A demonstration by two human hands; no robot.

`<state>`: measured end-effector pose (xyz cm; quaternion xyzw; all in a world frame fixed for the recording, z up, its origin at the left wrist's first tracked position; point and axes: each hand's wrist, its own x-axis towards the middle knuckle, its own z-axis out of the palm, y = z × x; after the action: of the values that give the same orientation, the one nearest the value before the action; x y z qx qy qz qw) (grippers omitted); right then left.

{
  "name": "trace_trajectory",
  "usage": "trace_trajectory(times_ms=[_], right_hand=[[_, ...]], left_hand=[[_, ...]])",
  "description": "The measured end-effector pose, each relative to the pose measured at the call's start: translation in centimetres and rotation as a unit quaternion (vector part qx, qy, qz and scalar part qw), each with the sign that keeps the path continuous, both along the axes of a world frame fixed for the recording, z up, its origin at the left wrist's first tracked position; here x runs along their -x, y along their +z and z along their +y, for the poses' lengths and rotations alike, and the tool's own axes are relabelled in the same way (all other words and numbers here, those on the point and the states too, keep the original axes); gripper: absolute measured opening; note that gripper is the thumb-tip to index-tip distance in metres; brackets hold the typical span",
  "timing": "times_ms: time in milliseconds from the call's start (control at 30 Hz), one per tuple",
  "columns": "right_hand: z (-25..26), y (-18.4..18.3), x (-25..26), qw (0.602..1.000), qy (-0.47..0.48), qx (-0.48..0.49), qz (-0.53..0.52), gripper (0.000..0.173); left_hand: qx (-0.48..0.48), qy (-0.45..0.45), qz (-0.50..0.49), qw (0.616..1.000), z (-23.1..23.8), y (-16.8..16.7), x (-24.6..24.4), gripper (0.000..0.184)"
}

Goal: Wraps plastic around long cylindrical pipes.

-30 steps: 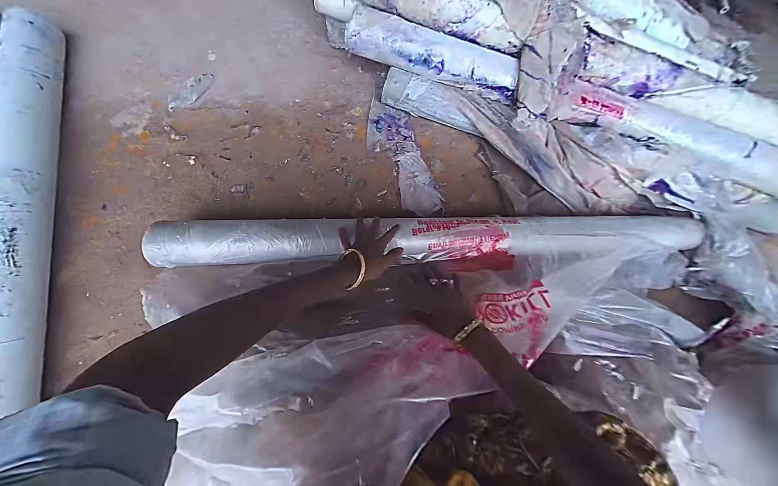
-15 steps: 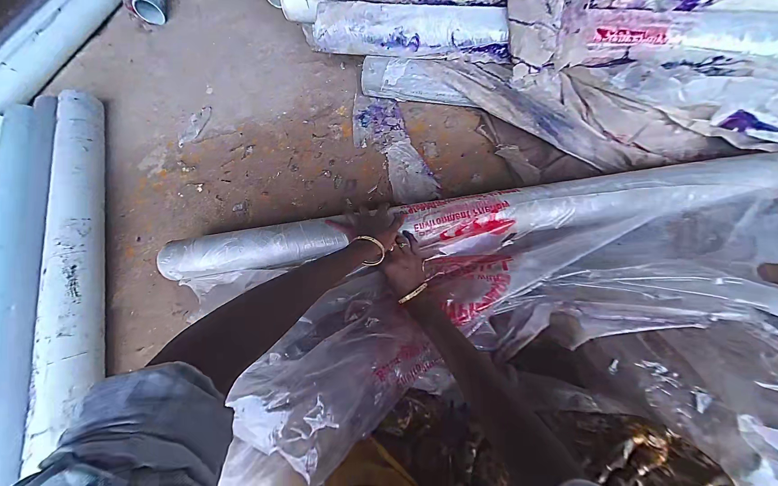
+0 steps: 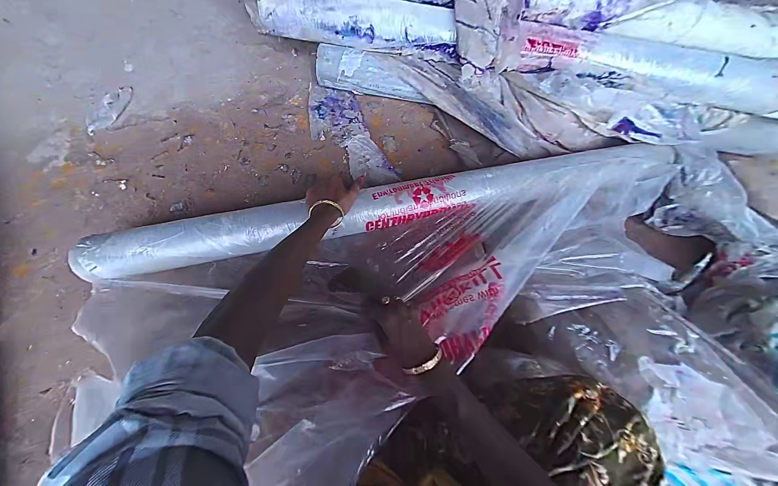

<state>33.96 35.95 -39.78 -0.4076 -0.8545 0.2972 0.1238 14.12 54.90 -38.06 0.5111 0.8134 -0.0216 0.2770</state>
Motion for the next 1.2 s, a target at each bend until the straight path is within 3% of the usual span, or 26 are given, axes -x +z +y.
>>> trace_trajectory(times_ms=[100,167,200,233,300,367,400,467,533,633,800,900,967,1100,1200], right_hand=[[0.9,1.8,-2.9,0.986,-0.039,-0.021,0.159,0.022],[3.2,3.6,-5.5,0.963,-0.191,-0.151,0.115,0.03],[5.3,4.4,-7.1,0.938,-0.287,-0.181,0.073,0.046],[7.9,5.0,-8.9,0.912,-0.38,-0.155,0.026,0.07],[13.7,5.5,-11.8,0.837,-0.544,0.024,-0.045,0.113],[18.2,3.9,-13.6,0.761,-0.628,0.151,-0.06,0.122],[19.3,2.6,-13.7,0.753,-0.631,0.174,-0.069,0.112],[19.8,1.8,-12.6,0.769,-0.599,0.169,-0.143,0.067],[19.5,2.7,-10.8,0.781,-0.581,0.148,-0.172,0.041],[17.5,3.5,-10.1,0.818,-0.535,0.15,-0.15,0.034],[10.9,2.8,-8.5,0.903,-0.384,0.168,-0.1,0.034],[7.3,2.9,-7.7,0.905,-0.361,0.214,-0.064,0.044],[5.9,3.5,-7.4,0.896,-0.375,0.235,-0.044,0.048],[5.4,5.4,-8.7,0.891,-0.37,0.263,-0.024,0.05],[5.4,5.4,-10.2,0.895,-0.367,0.252,0.015,0.036]], left_hand=[[-0.017,-0.029,0.005,0.999,-1.6,-0.3,-0.3,0.079],[-0.023,-0.1,0.008,0.995,-2.2,-0.9,0.1,0.079],[-0.034,-0.139,0.014,0.99,-2.3,-1.4,0.6,0.079],[-0.045,-0.171,0.014,0.984,-2.3,-1.7,1.0,0.082],[-0.051,-0.215,0.021,0.975,-2.5,-2.1,1.4,0.088],[-0.029,-0.244,0.027,0.969,-2.7,-1.4,1.4,0.092],[-0.021,-0.251,0.029,0.967,-2.8,-1.0,1.5,0.094],[-0.015,-0.254,0.022,0.967,-2.7,-0.5,1.6,0.096],[-0.02,-0.245,0.01,0.969,-2.7,-0.5,2.3,0.095],[-0.018,-0.235,0.01,0.972,-3.8,-1.1,5.0,0.09],[-0.012,-0.216,-0.075,0.973,-6.5,-1.6,14.5,0.076],[0.077,-0.208,-0.067,0.973,-7.4,-1.0,16.5,0.082],[0.086,-0.202,-0.085,0.972,-6.8,-0.4,13.5,0.081],[-0.052,-0.228,-0.081,0.969,-4.8,0.6,-3.3,0.062],[-0.052,-0.145,-0.021,0.988,-2.7,0.3,-13.8,0.065]])
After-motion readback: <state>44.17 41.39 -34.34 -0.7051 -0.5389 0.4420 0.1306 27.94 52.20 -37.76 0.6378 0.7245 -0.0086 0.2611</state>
